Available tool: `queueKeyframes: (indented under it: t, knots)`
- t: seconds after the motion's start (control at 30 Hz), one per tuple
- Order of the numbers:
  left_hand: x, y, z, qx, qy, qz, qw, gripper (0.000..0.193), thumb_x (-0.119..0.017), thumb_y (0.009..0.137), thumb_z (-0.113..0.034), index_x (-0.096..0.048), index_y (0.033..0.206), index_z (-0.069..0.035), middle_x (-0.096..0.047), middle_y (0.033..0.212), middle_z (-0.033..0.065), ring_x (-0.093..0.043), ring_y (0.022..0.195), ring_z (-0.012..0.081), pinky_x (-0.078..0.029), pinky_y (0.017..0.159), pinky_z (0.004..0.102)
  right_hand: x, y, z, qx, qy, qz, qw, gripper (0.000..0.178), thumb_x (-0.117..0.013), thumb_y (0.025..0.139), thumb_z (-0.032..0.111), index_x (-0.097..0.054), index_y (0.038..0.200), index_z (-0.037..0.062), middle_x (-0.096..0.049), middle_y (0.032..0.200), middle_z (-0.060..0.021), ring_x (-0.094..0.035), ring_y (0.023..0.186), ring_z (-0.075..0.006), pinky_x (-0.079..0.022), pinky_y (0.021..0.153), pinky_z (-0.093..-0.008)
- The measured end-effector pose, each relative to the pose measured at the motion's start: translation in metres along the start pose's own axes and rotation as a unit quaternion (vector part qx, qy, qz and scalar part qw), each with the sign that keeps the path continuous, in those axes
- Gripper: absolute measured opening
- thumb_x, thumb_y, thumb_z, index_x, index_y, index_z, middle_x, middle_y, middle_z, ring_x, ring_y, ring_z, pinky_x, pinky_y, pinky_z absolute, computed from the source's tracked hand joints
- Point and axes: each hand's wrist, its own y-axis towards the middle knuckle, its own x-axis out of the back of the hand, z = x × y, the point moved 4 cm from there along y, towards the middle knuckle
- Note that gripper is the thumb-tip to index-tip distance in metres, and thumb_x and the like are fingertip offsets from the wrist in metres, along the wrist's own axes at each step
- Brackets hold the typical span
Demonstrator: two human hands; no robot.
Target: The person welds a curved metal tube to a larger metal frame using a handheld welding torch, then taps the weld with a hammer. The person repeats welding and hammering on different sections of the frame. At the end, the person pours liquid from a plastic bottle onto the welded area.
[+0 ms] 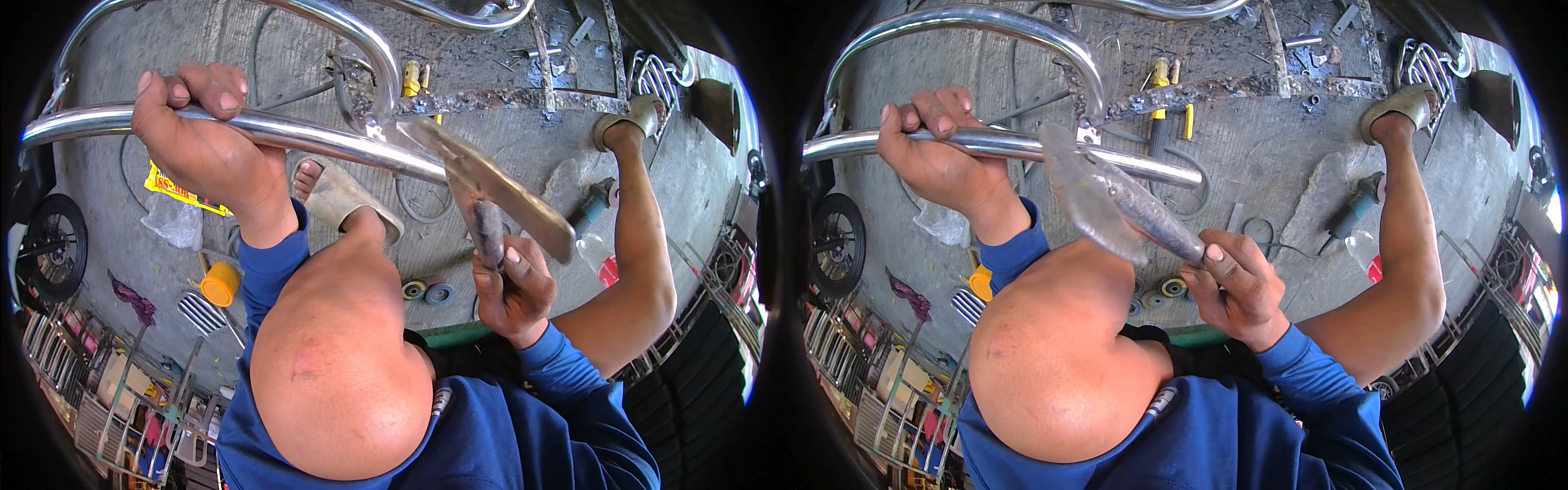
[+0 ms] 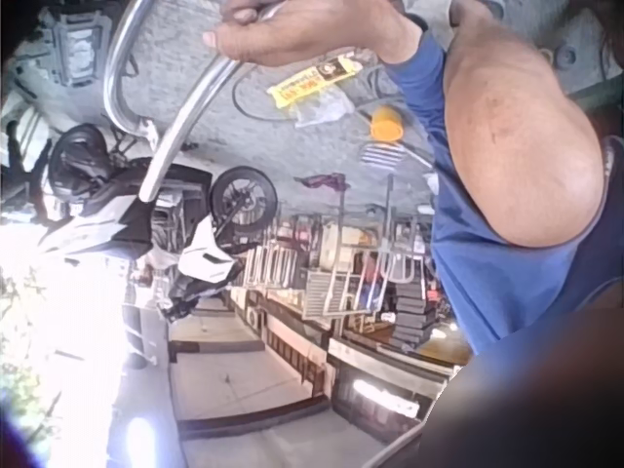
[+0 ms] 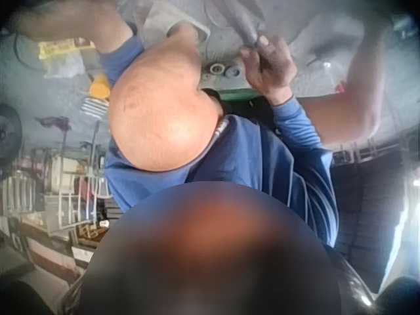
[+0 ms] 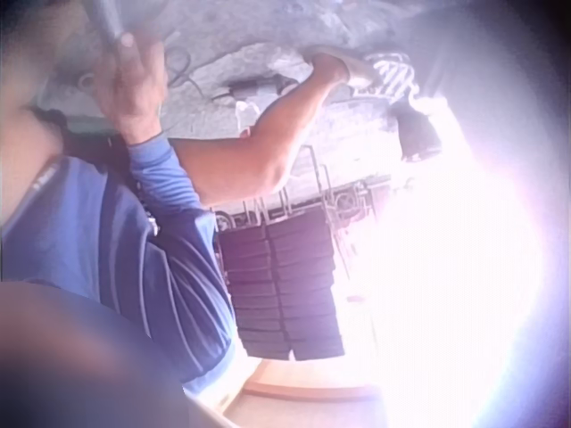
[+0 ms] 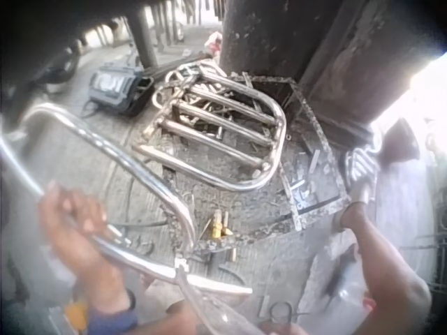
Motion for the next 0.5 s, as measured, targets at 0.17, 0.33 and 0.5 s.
queueKeyframes:
  t: [0.17, 0.33, 0.5]
  knots:
    - [0.001, 0.001, 0.001, -0.005, -0.002, 0.011, 1.000, 0.025, -0.048, 0.097, -0.030, -0.038, 0.084, -0.012, -0.041, 0.057, 0.0030, -0.037, 0.055, 0.0126, -0.038, 0.064, 0.0326, -0.007, -0.002, -0.009, -0.066, -0.099, 0.096, 0.988, 0.043, -0.077, 0.083, -0.001, -0.056, 0.121, 0.0019, -0.068, 0.096, -0.0181, -0.068, 0.071, -0.0247, -0.055, 0.057, -0.0328]
    - [0.002, 0.001, 0.001, 0.004, 0.008, -0.003, 1.000, 0.025, -0.048, 0.097, -0.031, -0.038, 0.084, -0.012, -0.041, 0.058, 0.0025, -0.038, 0.056, 0.0121, -0.038, 0.064, 0.0326, -0.009, -0.003, -0.008, -0.053, -0.091, 0.098, 0.990, 0.047, -0.077, 0.082, -0.002, -0.054, 0.122, 0.0010, -0.068, 0.096, -0.0191, -0.069, 0.071, -0.0257, -0.055, 0.057, -0.0335]
    - [0.001, 0.002, 0.003, 0.001, -0.001, 0.001, 1.000, 0.025, -0.049, 0.097, -0.031, -0.038, 0.085, -0.012, -0.041, 0.058, 0.0025, -0.039, 0.056, 0.0122, -0.038, 0.064, 0.0325, -0.005, -0.002, -0.007, -0.035, -0.019, 0.021, 0.999, 0.038, -0.077, 0.083, 0.001, -0.058, 0.116, 0.0016, -0.068, 0.098, -0.0165, -0.068, 0.069, -0.0273, -0.055, 0.057, -0.0332]
